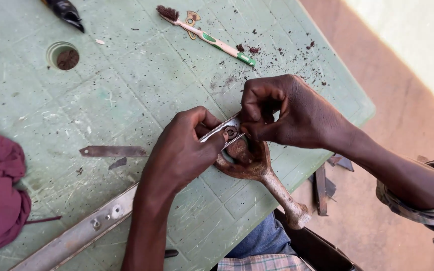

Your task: Reassembling stove burner components by attaching burner heads to a metal rail using clips and pliers.

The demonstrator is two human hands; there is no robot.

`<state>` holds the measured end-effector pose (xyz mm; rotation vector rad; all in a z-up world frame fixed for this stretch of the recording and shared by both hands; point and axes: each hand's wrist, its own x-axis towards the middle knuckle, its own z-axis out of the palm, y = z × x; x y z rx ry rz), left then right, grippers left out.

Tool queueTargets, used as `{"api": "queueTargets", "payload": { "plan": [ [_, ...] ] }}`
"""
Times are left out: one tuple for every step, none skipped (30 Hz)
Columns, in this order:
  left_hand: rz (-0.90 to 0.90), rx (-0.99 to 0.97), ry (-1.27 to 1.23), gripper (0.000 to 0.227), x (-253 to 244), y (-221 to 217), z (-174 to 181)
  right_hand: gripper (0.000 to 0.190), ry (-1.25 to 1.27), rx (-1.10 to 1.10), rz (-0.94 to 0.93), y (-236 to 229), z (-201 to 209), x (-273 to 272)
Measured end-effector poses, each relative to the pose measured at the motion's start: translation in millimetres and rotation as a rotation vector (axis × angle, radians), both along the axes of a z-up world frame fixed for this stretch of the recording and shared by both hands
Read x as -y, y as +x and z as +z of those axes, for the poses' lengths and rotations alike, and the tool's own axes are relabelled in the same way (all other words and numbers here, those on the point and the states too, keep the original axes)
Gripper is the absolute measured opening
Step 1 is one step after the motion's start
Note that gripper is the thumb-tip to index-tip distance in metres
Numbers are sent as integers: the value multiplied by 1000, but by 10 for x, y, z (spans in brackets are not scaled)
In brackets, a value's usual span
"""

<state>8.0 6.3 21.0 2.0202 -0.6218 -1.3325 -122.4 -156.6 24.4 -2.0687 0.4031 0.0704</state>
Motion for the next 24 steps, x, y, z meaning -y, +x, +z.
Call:
{"api": "queueTargets", "payload": {
  "plan": [
    [-11,12,8,15,10,-12,6,31,-47,-48,12,14,33,-17],
    [-15,13,26,15,16,-17,-7,31,-29,-47,7,22,35,-16],
    [15,-21,6,15,21,-22,-19,30,-37,-77,8,30,40,-14],
    [45,-54,-17,16,33,-20,-28,30,-47,-106,7,42,49,-5],
    [38,-51,-1,16,39,-22,-49,30,-31,-103,0,46,44,4],
    [29,-20,6,14,49,-26,-72,30,-111,-118,25,52,43,19],
    [20,11,13,12,56,-30,-95,31,-190,-132,50,58,44,32],
    [15,11,25,12,62,-32,-116,31,-178,-133,47,62,45,39],
    [45,-3,14,12,66,-33,-134,31,-190,-136,64,67,49,45],
    [76,-14,0,13,74,-28,-149,31,-206,-136,81,81,57,56],
    [72,-11,9,13,93,-26,-126,31,-197,-134,78,82,55,59],
    [119,-76,23,8,111,-25,-102,31,-185,-147,54,81,55,60],
    [167,-140,38,5,130,-25,-79,31,-172,-160,29,80,53,62],
    [157,-138,45,5,122,-27,-91,31,-165,-160,20,82,40,78],
    [197,-154,22,5,113,-29,-106,33,-133,-129,34,84,23,94],
    [240,-175,0,5,103,-45,-122,34,-102,-103,52,79,12,113],
    [235,-179,8,5,108,-54,-154,34,-95,-108,47,73,11,120],
    [244,-161,-3,7,101,-58,-181,33,-83,-107,40,78,5,120],
    [253,-142,-15,11,89,-60,-205,32,-70,-107,34,85,4,117],
    [251,-141,-9,11,120,-56,-171,32,-65,-107,32,87,-5,121],
    [241,-139,75,5,149,-52,-133,34,-104,-117,35,90,-9,122],
    [235,-133,160,17,167,-49,-88,37,-142,-124,43,97,-13,119],
    [238,-129,167,17,98,-56,-107,37,-135,-121,45,112,-19,118],
    [176,-71,26,24,38,-57,-131,39,-157,-132,52,126,-22,121]
  ]
}}
